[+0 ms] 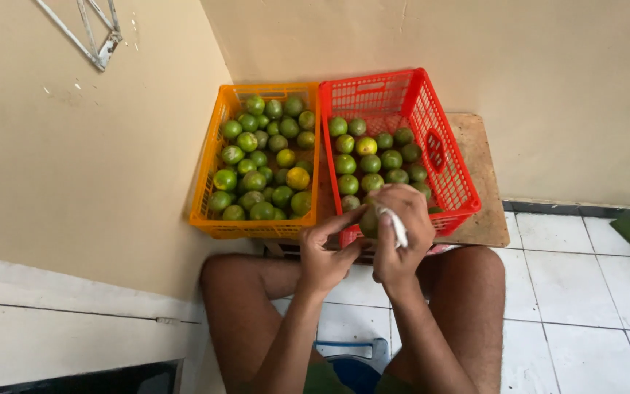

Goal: The person sits on the floor and wipes green limes with a white cloth. They pick limes from a yellow crate, wipe them, and place them into a red crate, repeating this process for several fruits.

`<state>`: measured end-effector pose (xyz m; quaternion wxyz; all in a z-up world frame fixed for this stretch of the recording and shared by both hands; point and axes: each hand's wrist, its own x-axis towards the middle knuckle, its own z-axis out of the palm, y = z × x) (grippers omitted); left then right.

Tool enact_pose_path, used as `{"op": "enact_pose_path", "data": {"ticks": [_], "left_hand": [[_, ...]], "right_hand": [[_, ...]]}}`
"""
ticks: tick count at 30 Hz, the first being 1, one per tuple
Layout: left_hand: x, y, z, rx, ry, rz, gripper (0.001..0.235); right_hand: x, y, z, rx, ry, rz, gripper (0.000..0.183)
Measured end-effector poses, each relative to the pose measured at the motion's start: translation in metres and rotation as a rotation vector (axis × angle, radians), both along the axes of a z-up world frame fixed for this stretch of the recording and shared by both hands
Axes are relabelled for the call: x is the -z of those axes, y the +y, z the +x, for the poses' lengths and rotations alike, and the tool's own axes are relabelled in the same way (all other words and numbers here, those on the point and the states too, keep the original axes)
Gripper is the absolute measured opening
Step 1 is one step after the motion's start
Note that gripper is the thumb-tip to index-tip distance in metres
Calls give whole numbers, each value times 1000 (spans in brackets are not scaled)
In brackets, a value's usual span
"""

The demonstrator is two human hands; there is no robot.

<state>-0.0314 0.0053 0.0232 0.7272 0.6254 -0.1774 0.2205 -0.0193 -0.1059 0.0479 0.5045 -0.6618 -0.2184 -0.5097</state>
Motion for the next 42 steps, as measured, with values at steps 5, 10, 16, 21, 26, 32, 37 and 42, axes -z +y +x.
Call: {"op": "enact_pose_path", "data": {"ticks": [5, 10, 16, 21, 26, 32, 37, 42], "left_hand": [[9, 7, -1, 13, 36, -2, 41], [-2, 2, -4, 25, 24, 12, 45], [-11, 3, -21, -190, -64, 119, 43], [-34, 13, -27, -112, -111, 170, 52], [-18, 9, -21, -65, -108, 218, 49], [-11, 9, -3, -63, -135, 409, 45], [2, 9, 5, -190, -79, 427, 38], [-4, 22, 9, -64, -292, 660, 66]], "right_hand": [[13, 6, -8, 48, -69, -103, 31], [13, 4, -6, 11, 44, 80, 42], [11, 6, -12, 2, 14, -73, 52], [7, 1, -15, -573, 494, 522, 62], [10, -7, -19, -412, 476, 318, 53], [17, -11, -10, -368, 514, 333, 41], [9, -1, -12, -353, 625, 377, 38], [14, -4, -11, -288, 748, 419, 28]]}}
